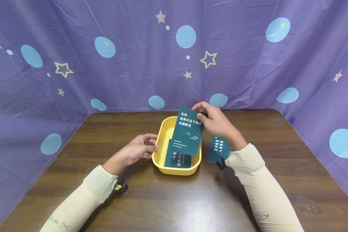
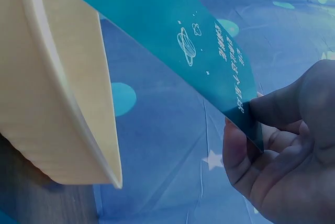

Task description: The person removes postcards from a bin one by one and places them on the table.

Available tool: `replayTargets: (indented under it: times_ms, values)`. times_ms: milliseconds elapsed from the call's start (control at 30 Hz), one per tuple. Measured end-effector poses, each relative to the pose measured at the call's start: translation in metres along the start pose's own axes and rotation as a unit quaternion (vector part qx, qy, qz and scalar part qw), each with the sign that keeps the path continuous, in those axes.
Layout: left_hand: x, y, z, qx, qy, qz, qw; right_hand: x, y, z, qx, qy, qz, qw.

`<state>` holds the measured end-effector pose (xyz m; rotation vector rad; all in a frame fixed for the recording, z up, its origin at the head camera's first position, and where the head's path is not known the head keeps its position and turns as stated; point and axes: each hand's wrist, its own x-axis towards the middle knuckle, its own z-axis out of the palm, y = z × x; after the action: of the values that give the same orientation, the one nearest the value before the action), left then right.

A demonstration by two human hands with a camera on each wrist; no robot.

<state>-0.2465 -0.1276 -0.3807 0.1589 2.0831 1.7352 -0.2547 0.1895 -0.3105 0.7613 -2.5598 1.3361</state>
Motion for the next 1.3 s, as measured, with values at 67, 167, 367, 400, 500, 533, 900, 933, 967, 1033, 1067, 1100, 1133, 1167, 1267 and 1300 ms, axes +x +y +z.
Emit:
replayTargets:
  times_ms: [67, 167, 367, 400, 500, 533, 900, 933, 967, 1033, 1067, 1100, 1133, 1167, 1267, 1300]
  values:
    - [0.0, 0.0, 0.0, -0.001, -0.001, 0.002, 1.0, -0.001, 0.0, -0.004, 0.004, 0.003, 0.005, 1.0]
    - [-0.002, 0.0, 0.0, -0.002, -0.002, 0.005, 1.0, -0.002, 0.002, -0.01, 0.015, 0.012, 0.016, 1.0]
    - [-0.001, -0.001, 0.0, 0.0, -0.003, 0.011, 0.9999, -0.007, 0.008, -0.029, 0.025, 0.024, 0.046, 0.998]
    - [0.0, -0.001, 0.0, 0.001, -0.003, 0.012, 0.9999, -0.008, 0.009, -0.032, 0.021, 0.023, 0.05, 0.998]
    - [-0.001, 0.0, 0.0, 0.003, -0.002, 0.011, 0.9999, -0.011, 0.013, -0.043, 0.011, 0.021, 0.056, 0.998]
    - [-0.001, 0.0, 0.0, 0.003, -0.002, 0.012, 0.9999, -0.012, 0.015, -0.046, 0.007, 0.019, 0.055, 0.998]
    - [-0.001, 0.0, 0.0, 0.001, 0.002, 0.005, 1.0, -0.02, 0.035, -0.072, -0.012, 0.032, 0.08, 0.996]
    - [-0.002, 0.001, 0.0, 0.002, 0.002, 0.005, 1.0, -0.02, 0.037, -0.073, -0.014, 0.031, 0.086, 0.996]
    - [-0.002, 0.0, 0.0, 0.003, 0.002, 0.006, 1.0, -0.02, 0.04, -0.074, -0.017, 0.03, 0.09, 0.995]
    - [-0.001, 0.0, 0.0, 0.001, 0.002, 0.006, 1.0, -0.021, 0.044, -0.077, -0.025, 0.026, 0.099, 0.994]
    - [-0.001, 0.0, 0.0, 0.001, 0.001, 0.007, 1.0, -0.022, 0.047, -0.078, -0.029, 0.024, 0.104, 0.994]
    - [-0.001, 0.0, 0.0, 0.002, -0.001, 0.007, 1.0, -0.022, 0.049, -0.079, -0.034, 0.023, 0.108, 0.993]
    - [-0.001, 0.0, 0.0, 0.002, -0.002, 0.009, 1.0, -0.023, 0.052, -0.08, -0.038, 0.021, 0.111, 0.993]
    - [-0.001, 0.0, 0.0, 0.001, -0.003, 0.008, 1.0, -0.023, 0.054, -0.081, -0.042, 0.018, 0.114, 0.992]
    - [-0.001, 0.0, 0.0, 0.002, -0.005, 0.007, 1.0, -0.024, 0.06, -0.083, -0.044, 0.007, 0.125, 0.991]
    - [-0.001, 0.0, 0.0, 0.001, -0.004, 0.007, 1.0, -0.024, 0.062, -0.083, -0.043, 0.001, 0.129, 0.991]
